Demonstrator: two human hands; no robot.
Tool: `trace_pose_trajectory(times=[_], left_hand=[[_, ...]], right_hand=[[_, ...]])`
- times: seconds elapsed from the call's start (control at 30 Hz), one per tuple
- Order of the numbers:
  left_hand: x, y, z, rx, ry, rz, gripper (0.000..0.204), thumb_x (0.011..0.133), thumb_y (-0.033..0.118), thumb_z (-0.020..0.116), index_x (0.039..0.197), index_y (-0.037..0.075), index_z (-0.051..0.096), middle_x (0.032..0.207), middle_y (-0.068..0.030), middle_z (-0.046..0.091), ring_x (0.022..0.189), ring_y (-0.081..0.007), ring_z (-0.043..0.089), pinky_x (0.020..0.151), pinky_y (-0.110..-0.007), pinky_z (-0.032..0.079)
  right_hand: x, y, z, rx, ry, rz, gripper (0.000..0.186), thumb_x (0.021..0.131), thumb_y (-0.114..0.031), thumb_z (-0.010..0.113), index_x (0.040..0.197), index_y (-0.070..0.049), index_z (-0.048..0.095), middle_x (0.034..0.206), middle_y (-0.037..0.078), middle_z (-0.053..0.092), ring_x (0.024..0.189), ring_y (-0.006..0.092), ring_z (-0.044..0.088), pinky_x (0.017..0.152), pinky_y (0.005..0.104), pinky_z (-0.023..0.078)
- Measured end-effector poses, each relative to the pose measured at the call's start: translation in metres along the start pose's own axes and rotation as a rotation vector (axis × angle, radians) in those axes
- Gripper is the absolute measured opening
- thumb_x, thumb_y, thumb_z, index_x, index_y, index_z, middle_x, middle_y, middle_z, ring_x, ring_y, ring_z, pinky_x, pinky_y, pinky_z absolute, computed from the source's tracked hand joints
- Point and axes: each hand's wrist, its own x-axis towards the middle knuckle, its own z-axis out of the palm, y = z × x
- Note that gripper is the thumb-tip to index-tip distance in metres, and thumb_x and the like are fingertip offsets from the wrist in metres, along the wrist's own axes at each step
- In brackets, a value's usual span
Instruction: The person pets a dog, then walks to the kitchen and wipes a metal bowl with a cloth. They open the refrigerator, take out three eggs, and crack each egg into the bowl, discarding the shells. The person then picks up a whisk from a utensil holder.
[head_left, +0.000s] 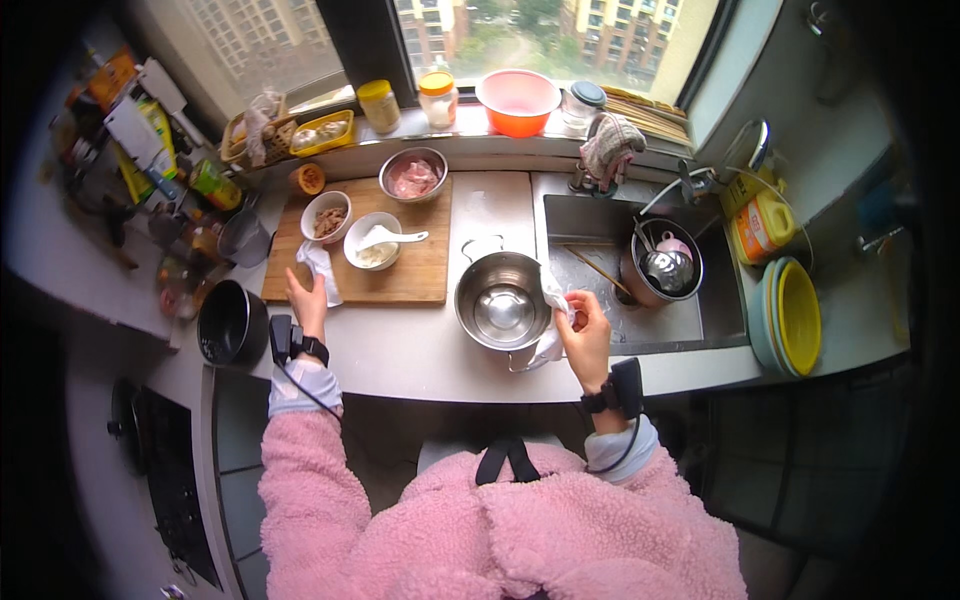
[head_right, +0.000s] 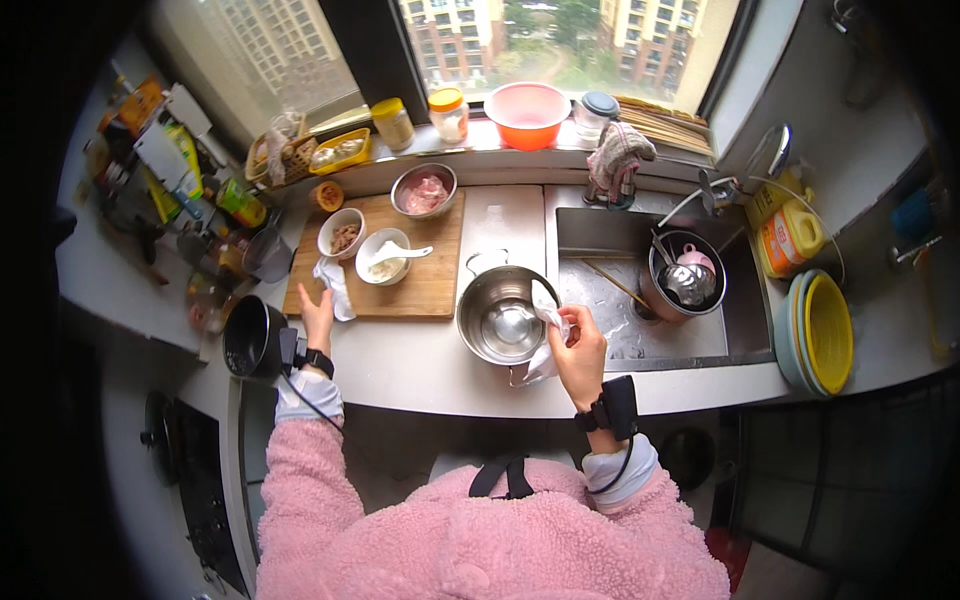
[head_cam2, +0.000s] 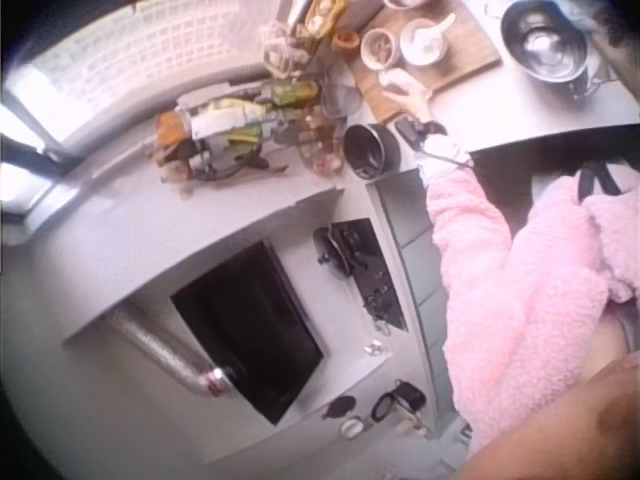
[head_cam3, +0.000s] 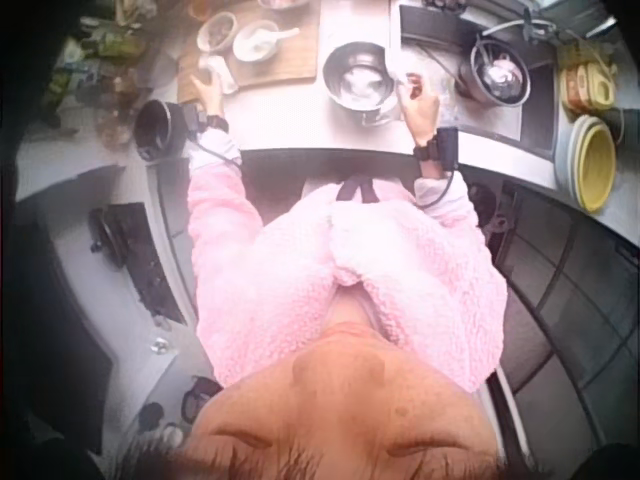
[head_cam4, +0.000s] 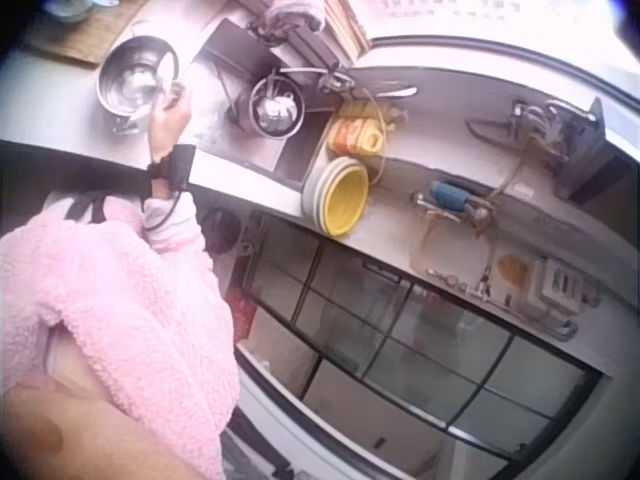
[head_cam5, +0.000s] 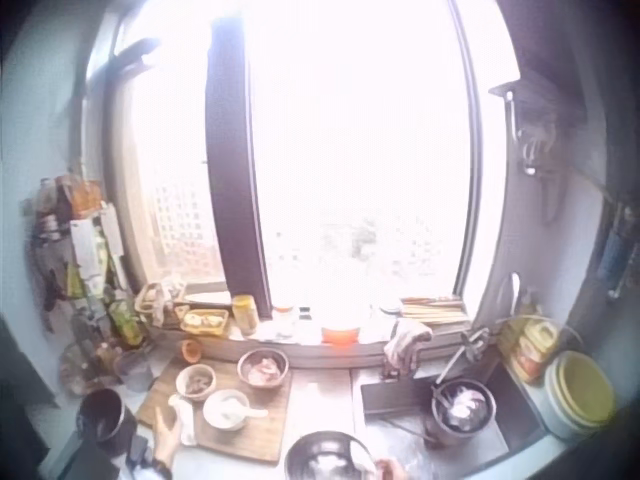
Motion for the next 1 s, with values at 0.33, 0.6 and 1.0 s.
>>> trace_pose_trajectory(times=[0.33,0.6,1.0], left_hand=[[-0.136,0.126,0.076,-0.607,-1.435,-0.492,0.061,0.091,0.011,0.050,0.143,0.015,0.018,0.125,-0.0198,0.047,0.083,-0.0322,0.067,0.061,-0.038,0.060],[-0.151,0.141,0.057,-0.790,-1.444,-0.423,0.075,0.081,-0.009,0.030,0.145,0.024,0.007,0.135,-0.0152,0.037,0.097,-0.0298,0.063,0.064,-0.038,0.061],[-0.127,0.178,0.015,-0.765,-1.201,0.166,0.088,0.069,-0.015,0.033,0.148,0.006,0.000,0.153,-0.0175,0.012,0.138,-0.0269,0.020,0.106,-0.032,0.020]], right_hand=[[0.016,0.018,0.057,-0.350,0.083,-0.080,0.011,0.076,-0.008,0.069,0.087,-0.008,0.068,0.060,0.006,0.053,0.051,0.0153,0.048,0.049,0.0292,0.039],[0.040,0.045,0.066,-0.591,0.089,0.090,0.019,0.081,-0.013,0.058,0.096,-0.002,0.062,0.079,0.021,0.065,0.077,0.0378,0.063,0.068,0.0446,0.051],[0.036,0.027,0.093,-0.747,-0.745,-0.001,0.017,0.077,-0.006,0.054,0.087,-0.001,0.068,0.085,0.022,0.066,0.080,0.0366,0.063,0.073,0.0435,0.051]])
